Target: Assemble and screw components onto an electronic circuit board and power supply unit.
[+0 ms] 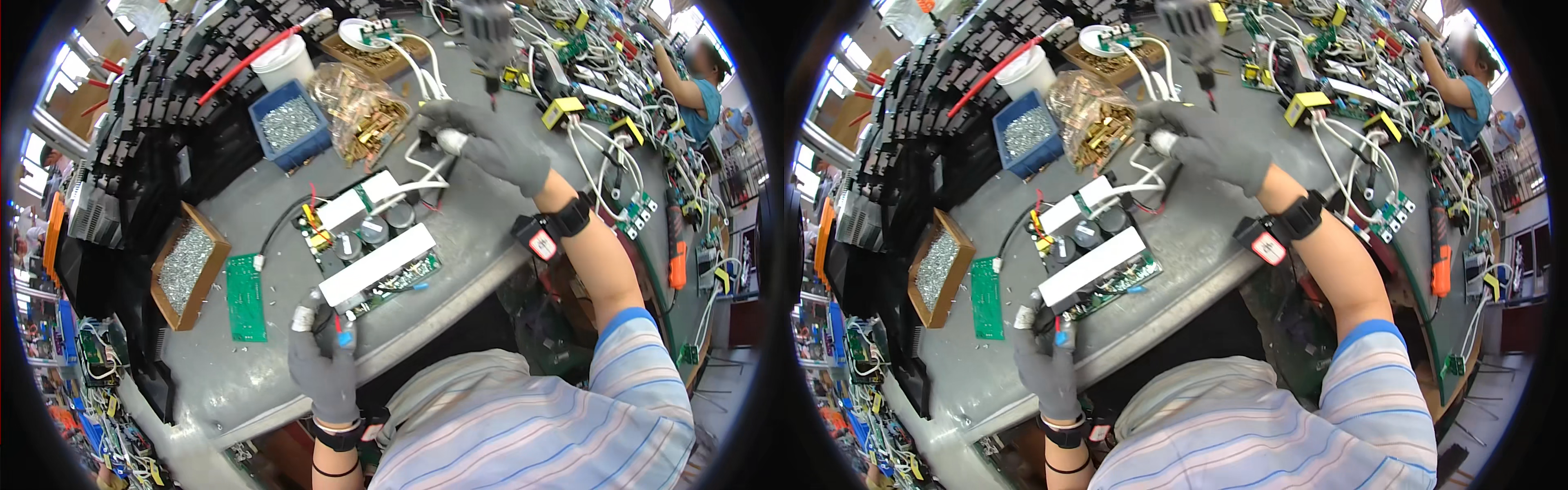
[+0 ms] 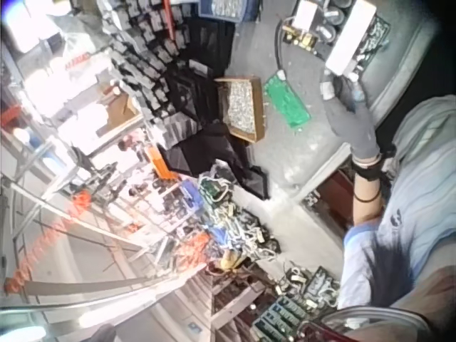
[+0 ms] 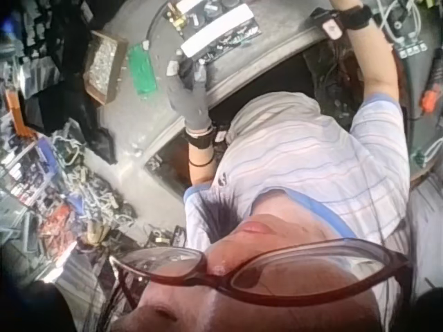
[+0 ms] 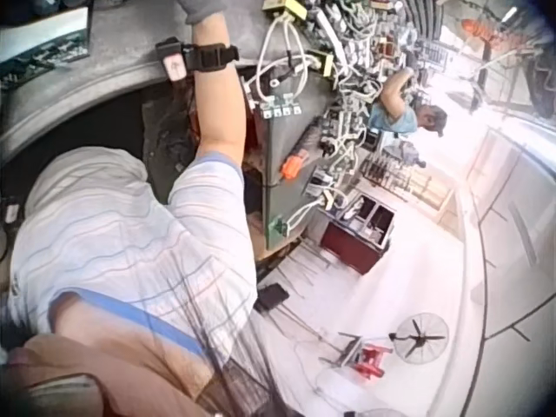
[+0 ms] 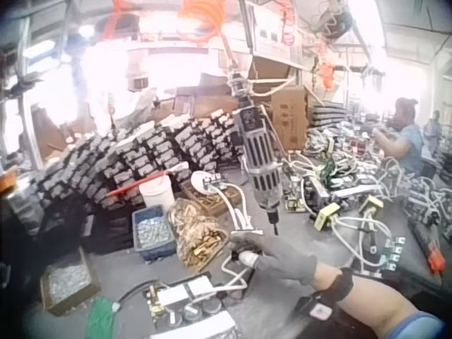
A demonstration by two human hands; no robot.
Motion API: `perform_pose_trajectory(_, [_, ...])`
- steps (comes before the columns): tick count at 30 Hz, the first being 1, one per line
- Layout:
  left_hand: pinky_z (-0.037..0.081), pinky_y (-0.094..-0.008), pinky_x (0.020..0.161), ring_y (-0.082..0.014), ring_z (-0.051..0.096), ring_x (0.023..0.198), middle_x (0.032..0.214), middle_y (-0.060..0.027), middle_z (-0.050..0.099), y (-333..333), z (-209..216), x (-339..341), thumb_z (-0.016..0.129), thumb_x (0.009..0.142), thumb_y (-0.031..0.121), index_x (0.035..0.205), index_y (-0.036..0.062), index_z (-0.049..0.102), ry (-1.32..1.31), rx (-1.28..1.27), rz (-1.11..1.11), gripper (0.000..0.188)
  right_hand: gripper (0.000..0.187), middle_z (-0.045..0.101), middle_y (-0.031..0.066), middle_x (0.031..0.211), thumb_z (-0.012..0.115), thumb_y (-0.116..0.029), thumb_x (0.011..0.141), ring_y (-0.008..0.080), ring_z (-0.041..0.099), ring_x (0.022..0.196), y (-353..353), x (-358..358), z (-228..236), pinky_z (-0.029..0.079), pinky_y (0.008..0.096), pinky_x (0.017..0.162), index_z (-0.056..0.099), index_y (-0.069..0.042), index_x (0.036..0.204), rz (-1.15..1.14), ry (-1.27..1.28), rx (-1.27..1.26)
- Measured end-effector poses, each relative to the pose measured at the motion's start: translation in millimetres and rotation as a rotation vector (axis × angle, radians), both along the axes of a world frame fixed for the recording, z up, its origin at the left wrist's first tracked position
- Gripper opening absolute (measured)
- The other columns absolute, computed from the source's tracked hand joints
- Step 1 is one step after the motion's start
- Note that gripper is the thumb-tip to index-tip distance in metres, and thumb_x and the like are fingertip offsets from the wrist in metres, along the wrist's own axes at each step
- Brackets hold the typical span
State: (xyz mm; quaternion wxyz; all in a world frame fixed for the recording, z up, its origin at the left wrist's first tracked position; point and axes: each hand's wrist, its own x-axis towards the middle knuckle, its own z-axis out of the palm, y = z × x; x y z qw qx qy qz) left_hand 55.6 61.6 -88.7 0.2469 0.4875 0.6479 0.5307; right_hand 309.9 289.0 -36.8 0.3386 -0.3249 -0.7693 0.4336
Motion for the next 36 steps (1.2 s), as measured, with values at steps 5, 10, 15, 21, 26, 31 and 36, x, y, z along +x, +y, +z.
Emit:
perform_pose_trajectory(5, [0.046,-0.0325,0.089,-0.0183,0.058,0.098,0.111,-0.0125,0.06,-7,-2,-1,0.067,0.085,0.014,0.131,-0.003,0.047,0.144,-0.023,-0.04,0.052,0.043,0.061,0.0104,0.114,0.056,-0.011,0.091,0.017,0.057,0.105,-2,-1,1,0.045,0.03,0.095,0.047,0.003,0.13,-0.025,0.008,-0.062])
perform_pose_trajectory(10, [0.046,-0.0347,0.088,-0.0184,0.057,0.098,0.111,-0.0124,0.059,-5,11,10,0.066,0.084,0.013,0.132,-0.0023,0.046,0.14,0.005,-0.035,0.054,0.04,0.063,0.0086,0.109,0.058,-0.012,0.09,0.0174,0.059,0.099,-4,-9,-7,0.048,0.0314,0.089,0.05,-0.003,0.129,-0.052,-0.11,-0.024])
perform_pose_trajectory(15, [0.047,-0.0323,0.085,-0.0168,0.058,0.094,0.11,-0.0136,0.06,0,22,18,0.058,0.086,0.006,0.132,-0.002,0.047,0.01,0.089,-0.065,0.048,0.04,0.064,0.0084,0.104,0.059,-0.013,0.089,0.0175,0.061,0.093,-5,-8,-15,0.05,0.0319,0.083,0.052,-0.003,0.127,-0.045,-0.086,0.016])
perform_pose_trajectory(21, [0.048,-0.0246,0.074,-0.0114,0.057,0.082,0.112,-0.0125,0.059,-4,6,12,0.042,0.087,-0.008,0.132,-0.0027,0.045,-0.138,-0.053,0.012,0.046,0.041,0.063,0.01,0.113,0.055,-0.005,0.087,0.0178,0.059,0.104,2,-11,-25,0.047,0.0311,0.093,0.05,0.0,0.128,-0.059,0.084,0.015])
perform_pose_trajectory(26, [0.05,-0.028,0.078,-0.0154,0.061,0.087,0.109,-0.0126,0.061,-10,10,2,0.052,0.085,-0.005,0.128,-0.002,0.048,-0.016,-0.052,0.002,0.044,0.047,0.06,0.0108,0.119,0.056,-0.005,0.085,0.0171,0.057,0.108,0,-1,0,0.046,0.0314,0.094,0.049,-0.002,0.131,-0.072,0.113,-0.138])
perform_pose_trajectory(31, [0.047,-0.0365,0.093,-0.0219,0.057,0.109,0.121,-0.0154,0.057,21,57,-36,0.06,0.084,0.007,0.128,-0.0018,0.047,-0.171,-0.078,-0.049,0.046,0.068,0.06,0.0141,0.122,0.069,-0.04,0.079,0.027,0.059,0.108,17,17,37,0.047,0.035,0.092,0.048,-0.004,0.132,-0.394,-1.163,-0.085])
perform_pose_trajectory(36, [0.047,-0.034,0.092,-0.0216,0.059,0.106,0.121,-0.0137,0.058,83,92,-22,0.057,0.087,0.006,0.129,-0.0035,0.047,0.077,0.077,-0.364,0.044,0.067,0.066,0.0166,0.101,0.079,-0.034,0.069,0.0269,0.065,0.085,53,4,-15,0.05,0.0354,0.076,0.055,0.005,0.118,-0.252,-0.343,-0.165])
